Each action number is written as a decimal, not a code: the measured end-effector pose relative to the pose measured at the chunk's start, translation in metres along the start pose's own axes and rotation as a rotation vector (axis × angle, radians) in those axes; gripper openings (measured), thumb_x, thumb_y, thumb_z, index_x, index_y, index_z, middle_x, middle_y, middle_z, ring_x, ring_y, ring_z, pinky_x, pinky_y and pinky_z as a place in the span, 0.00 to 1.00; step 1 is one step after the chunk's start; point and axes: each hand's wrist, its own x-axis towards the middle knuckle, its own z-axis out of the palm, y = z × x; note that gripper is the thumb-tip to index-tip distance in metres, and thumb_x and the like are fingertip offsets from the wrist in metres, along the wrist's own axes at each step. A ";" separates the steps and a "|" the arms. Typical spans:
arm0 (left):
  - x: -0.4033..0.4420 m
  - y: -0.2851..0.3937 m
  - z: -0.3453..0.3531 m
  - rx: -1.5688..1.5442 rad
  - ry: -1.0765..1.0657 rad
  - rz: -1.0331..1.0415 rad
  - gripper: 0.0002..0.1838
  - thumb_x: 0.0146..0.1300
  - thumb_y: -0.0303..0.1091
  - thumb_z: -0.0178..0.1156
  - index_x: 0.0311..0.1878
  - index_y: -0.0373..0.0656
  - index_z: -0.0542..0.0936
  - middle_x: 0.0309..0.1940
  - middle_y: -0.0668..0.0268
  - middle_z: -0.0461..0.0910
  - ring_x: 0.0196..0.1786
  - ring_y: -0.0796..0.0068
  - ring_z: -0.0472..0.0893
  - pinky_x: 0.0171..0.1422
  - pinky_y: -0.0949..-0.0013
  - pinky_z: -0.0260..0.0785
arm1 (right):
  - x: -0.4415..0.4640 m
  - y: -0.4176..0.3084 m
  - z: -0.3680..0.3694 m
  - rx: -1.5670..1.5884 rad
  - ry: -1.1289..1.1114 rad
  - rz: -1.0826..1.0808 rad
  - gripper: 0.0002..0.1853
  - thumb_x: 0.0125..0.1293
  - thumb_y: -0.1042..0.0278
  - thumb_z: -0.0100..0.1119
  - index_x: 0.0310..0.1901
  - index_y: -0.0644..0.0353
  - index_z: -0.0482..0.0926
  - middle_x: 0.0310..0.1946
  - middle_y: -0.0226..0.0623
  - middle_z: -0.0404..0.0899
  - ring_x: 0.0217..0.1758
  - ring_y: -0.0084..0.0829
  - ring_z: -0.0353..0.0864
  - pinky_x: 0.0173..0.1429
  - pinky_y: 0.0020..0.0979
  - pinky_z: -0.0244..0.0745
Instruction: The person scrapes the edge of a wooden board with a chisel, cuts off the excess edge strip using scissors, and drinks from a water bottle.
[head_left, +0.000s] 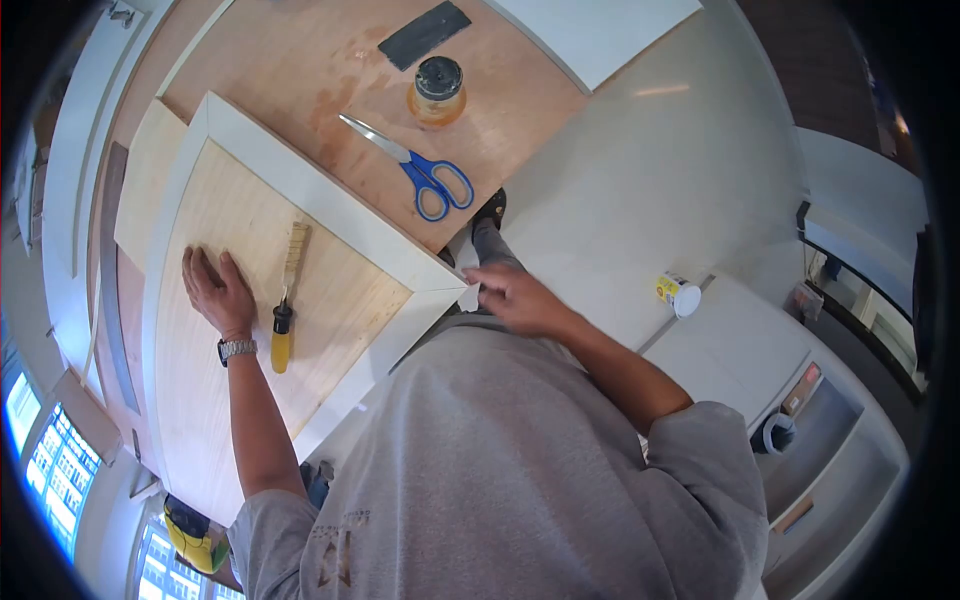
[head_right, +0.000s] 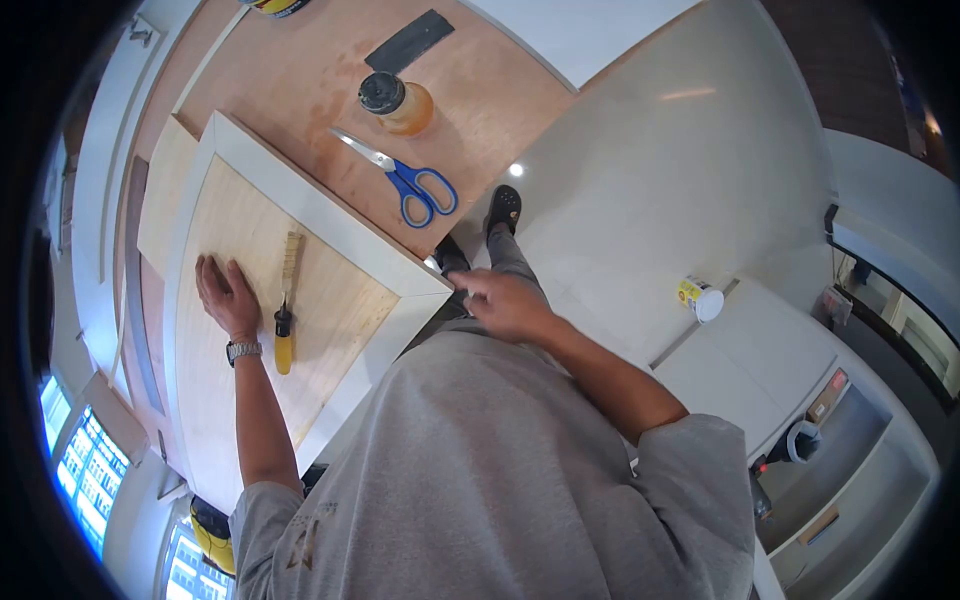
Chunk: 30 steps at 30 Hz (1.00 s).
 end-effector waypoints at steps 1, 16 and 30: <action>-0.001 -0.001 0.002 -0.014 -0.003 0.004 0.25 0.69 0.44 0.59 0.64 0.39 0.74 0.68 0.51 0.71 0.71 0.49 0.68 0.74 0.49 0.58 | -0.003 -0.004 0.004 -0.027 -0.055 -0.036 0.22 0.71 0.71 0.52 0.66 0.63 0.73 0.58 0.51 0.79 0.58 0.41 0.81 0.62 0.34 0.73; 0.000 0.010 -0.006 0.013 -0.019 -0.090 0.27 0.69 0.47 0.59 0.66 0.42 0.72 0.71 0.55 0.68 0.75 0.51 0.63 0.77 0.50 0.52 | -0.007 -0.002 -0.014 -0.333 -0.097 -0.269 0.22 0.71 0.69 0.53 0.65 0.65 0.74 0.60 0.50 0.78 0.63 0.44 0.77 0.66 0.37 0.71; -0.001 0.022 -0.023 -0.023 -0.028 -0.185 0.27 0.69 0.47 0.58 0.66 0.41 0.73 0.72 0.59 0.68 0.78 0.56 0.60 0.80 0.51 0.49 | 0.094 -0.066 -0.010 -0.718 0.567 -0.253 0.31 0.54 0.57 0.73 0.58 0.62 0.77 0.56 0.48 0.75 0.60 0.48 0.74 0.63 0.42 0.73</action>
